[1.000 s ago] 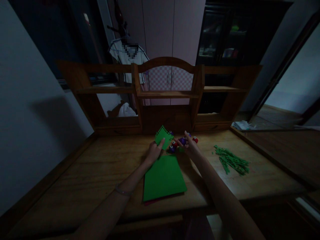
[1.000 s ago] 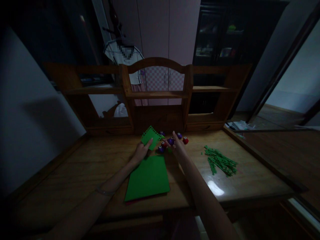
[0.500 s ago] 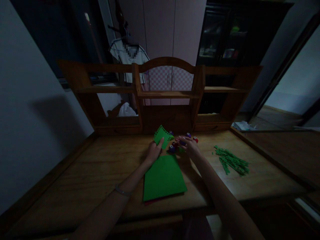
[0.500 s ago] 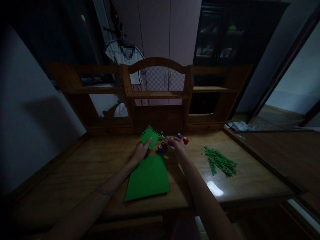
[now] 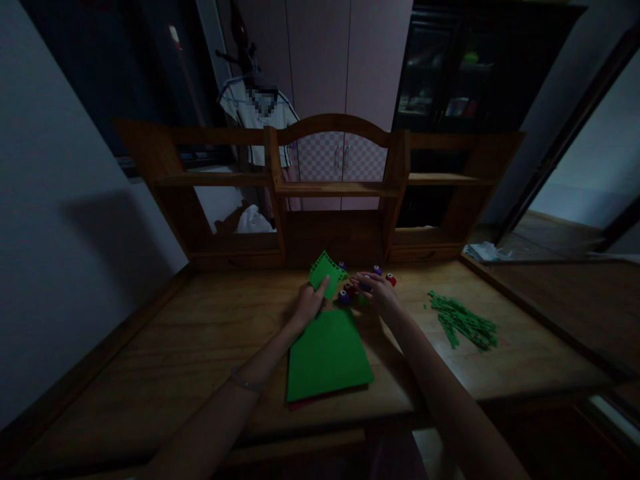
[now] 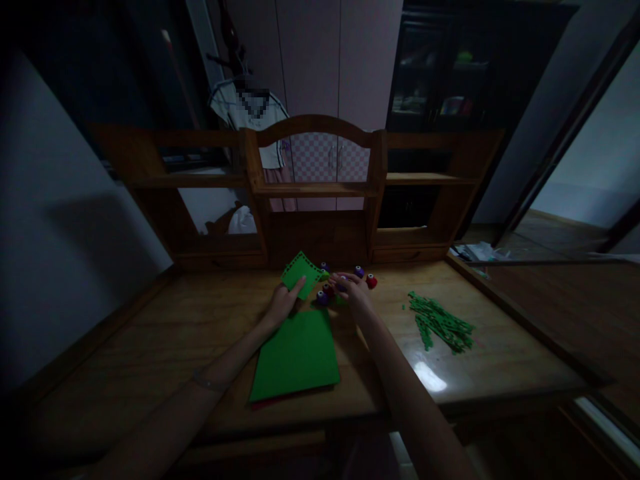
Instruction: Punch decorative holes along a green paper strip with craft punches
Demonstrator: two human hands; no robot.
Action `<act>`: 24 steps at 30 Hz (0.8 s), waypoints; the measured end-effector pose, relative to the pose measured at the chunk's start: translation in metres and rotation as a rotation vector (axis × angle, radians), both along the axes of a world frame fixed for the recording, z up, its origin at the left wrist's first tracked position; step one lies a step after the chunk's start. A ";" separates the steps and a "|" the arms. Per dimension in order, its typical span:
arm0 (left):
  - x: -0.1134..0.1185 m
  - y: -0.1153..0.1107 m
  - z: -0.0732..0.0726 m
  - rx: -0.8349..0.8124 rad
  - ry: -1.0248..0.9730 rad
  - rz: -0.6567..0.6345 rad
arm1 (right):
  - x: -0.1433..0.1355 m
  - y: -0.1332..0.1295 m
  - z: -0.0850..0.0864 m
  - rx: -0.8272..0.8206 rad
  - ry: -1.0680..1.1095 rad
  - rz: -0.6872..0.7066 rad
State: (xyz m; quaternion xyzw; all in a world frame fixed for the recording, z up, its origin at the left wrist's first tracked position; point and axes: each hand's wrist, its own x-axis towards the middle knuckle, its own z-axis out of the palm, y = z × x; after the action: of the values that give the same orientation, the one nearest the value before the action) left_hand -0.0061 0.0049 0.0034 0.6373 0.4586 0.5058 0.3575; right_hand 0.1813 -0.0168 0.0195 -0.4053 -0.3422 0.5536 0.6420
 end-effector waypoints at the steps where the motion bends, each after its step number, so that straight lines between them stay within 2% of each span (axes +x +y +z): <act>1: 0.000 0.000 -0.001 0.005 -0.002 -0.005 | 0.000 0.000 0.000 0.001 0.001 -0.006; 7: 0.000 0.002 -0.004 0.032 -0.008 -0.032 | 0.001 0.002 -0.004 0.006 0.013 -0.013; 18: 0.001 0.000 -0.002 0.014 -0.018 -0.055 | 0.003 0.009 -0.010 -0.025 0.028 -0.022; 24: 0.001 0.001 -0.004 0.013 -0.028 -0.089 | 0.003 0.008 -0.010 0.001 0.016 0.012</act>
State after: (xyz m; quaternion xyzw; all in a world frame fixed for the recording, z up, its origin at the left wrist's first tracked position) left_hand -0.0051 0.0061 -0.0007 0.6520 0.4215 0.5013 0.3820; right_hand 0.1844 -0.0091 0.0094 -0.3983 -0.3397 0.5606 0.6417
